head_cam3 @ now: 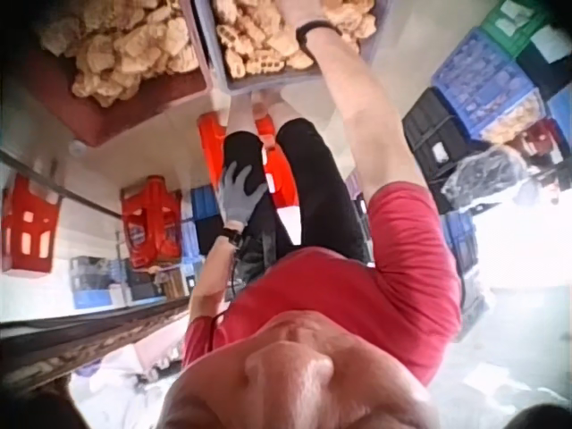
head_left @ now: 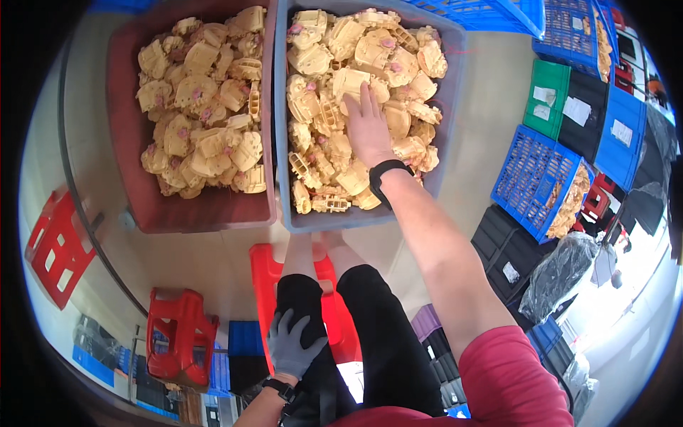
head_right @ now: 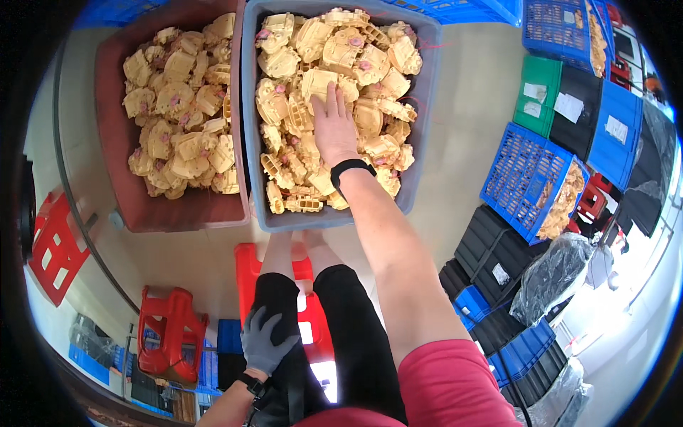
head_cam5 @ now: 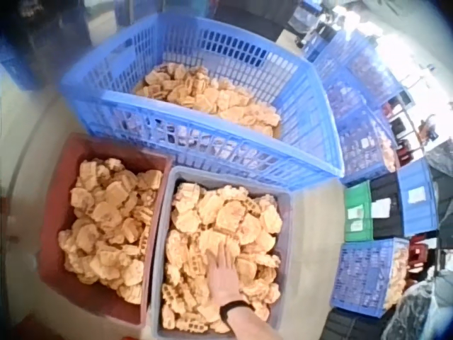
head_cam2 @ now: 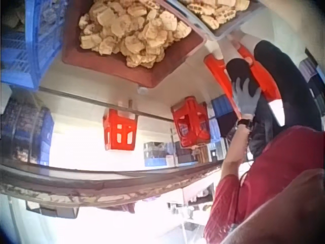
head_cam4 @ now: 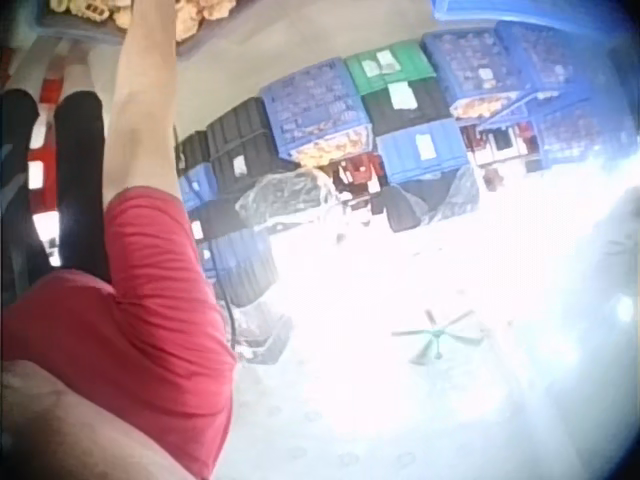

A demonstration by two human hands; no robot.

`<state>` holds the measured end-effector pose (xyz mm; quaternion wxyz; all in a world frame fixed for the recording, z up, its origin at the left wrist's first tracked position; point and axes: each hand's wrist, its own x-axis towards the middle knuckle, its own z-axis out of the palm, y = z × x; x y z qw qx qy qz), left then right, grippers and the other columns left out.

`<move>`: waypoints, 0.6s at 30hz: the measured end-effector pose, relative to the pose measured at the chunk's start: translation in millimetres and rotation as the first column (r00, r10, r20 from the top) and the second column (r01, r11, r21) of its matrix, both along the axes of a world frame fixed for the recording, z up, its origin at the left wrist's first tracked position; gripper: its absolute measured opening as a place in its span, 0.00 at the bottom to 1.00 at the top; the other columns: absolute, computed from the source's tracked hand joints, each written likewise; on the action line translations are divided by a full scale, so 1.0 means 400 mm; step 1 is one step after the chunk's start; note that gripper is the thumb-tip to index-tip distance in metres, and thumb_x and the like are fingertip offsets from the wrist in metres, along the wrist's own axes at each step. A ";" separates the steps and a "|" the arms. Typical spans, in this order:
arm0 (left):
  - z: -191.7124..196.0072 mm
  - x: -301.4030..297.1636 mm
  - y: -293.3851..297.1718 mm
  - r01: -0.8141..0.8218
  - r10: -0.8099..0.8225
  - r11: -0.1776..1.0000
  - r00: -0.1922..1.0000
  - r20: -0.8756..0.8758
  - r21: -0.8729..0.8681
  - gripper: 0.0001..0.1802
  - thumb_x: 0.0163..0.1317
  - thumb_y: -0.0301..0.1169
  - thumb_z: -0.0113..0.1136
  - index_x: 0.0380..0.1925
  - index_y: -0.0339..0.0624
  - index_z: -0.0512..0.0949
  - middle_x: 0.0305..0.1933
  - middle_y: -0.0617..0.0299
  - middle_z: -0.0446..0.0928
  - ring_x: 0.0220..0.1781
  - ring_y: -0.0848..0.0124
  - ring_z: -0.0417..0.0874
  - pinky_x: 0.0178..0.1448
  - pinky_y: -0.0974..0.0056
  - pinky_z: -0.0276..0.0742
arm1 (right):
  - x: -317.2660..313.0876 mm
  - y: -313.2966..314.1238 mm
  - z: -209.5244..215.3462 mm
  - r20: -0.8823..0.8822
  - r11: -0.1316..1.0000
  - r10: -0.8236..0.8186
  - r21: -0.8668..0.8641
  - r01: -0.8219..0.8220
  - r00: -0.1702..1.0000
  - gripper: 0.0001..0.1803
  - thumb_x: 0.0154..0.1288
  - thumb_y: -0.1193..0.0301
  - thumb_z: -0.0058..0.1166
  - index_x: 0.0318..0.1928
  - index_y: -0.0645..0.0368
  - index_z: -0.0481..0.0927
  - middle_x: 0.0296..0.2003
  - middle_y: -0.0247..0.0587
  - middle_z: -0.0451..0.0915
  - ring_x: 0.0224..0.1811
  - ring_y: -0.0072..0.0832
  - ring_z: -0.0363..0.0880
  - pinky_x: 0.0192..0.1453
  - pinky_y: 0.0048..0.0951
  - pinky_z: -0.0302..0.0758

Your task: The person assembles small yellow plastic components by inserting red wires into them and placing them into a testing jig. They handle the parts one at a time, occasionally wiping the jig with a cloth, and transfer finished units into a bin.

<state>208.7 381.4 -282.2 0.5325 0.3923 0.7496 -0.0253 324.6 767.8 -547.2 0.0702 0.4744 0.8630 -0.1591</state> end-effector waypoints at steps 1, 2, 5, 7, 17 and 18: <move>0.001 0.001 -0.002 0.000 0.000 1.000 1.000 -0.003 -0.003 0.34 0.46 0.55 0.76 0.55 0.59 0.82 0.68 0.55 0.70 0.74 0.46 0.64 0.69 0.43 0.66 | 0.006 -0.003 0.012 -0.053 0.999 -0.013 -0.048 0.011 0.998 0.25 0.71 0.74 0.47 0.68 0.53 0.70 0.76 0.58 0.57 0.77 0.52 0.58 0.77 0.49 0.62; 0.003 0.003 -0.004 0.000 -0.001 1.000 1.000 -0.006 -0.008 0.34 0.46 0.55 0.76 0.55 0.59 0.82 0.68 0.55 0.70 0.74 0.46 0.64 0.69 0.44 0.66 | 0.017 0.006 0.024 -0.095 0.994 -0.045 -0.106 0.035 0.995 0.25 0.71 0.73 0.47 0.68 0.53 0.70 0.75 0.58 0.58 0.77 0.53 0.59 0.76 0.49 0.62; 0.000 -0.005 -0.002 0.031 -0.031 1.000 1.000 -0.003 0.001 0.35 0.46 0.55 0.76 0.55 0.59 0.82 0.68 0.55 0.70 0.74 0.46 0.63 0.69 0.44 0.65 | 0.039 0.048 0.084 -0.159 0.975 -0.166 -0.174 0.138 0.973 0.27 0.70 0.69 0.53 0.69 0.51 0.70 0.74 0.55 0.61 0.72 0.53 0.64 0.73 0.50 0.63; -0.005 0.002 -0.008 0.008 -0.008 1.000 1.000 -0.010 0.011 0.35 0.46 0.55 0.76 0.55 0.59 0.81 0.68 0.55 0.69 0.74 0.47 0.63 0.70 0.44 0.65 | 0.099 0.051 0.087 -0.180 0.977 -0.210 0.004 0.215 0.961 0.29 0.69 0.67 0.56 0.70 0.53 0.68 0.72 0.57 0.62 0.71 0.52 0.66 0.71 0.52 0.63; 0.008 0.011 0.015 0.078 -0.076 0.996 0.996 -0.044 0.037 0.34 0.45 0.53 0.77 0.53 0.56 0.83 0.67 0.53 0.71 0.72 0.46 0.65 0.71 0.44 0.67 | 0.293 -0.117 0.050 0.110 0.963 -0.247 -0.082 0.257 0.963 0.30 0.69 0.73 0.47 0.72 0.55 0.63 0.71 0.50 0.64 0.74 0.45 0.64 0.72 0.50 0.62; 0.009 0.014 0.005 0.077 -0.076 0.997 0.996 -0.044 0.028 0.34 0.45 0.54 0.77 0.53 0.57 0.83 0.67 0.54 0.70 0.73 0.46 0.65 0.71 0.44 0.66 | 0.276 -0.124 0.056 0.063 0.986 -0.151 -0.068 0.155 0.987 0.30 0.69 0.74 0.46 0.71 0.55 0.64 0.70 0.50 0.66 0.74 0.44 0.64 0.72 0.49 0.63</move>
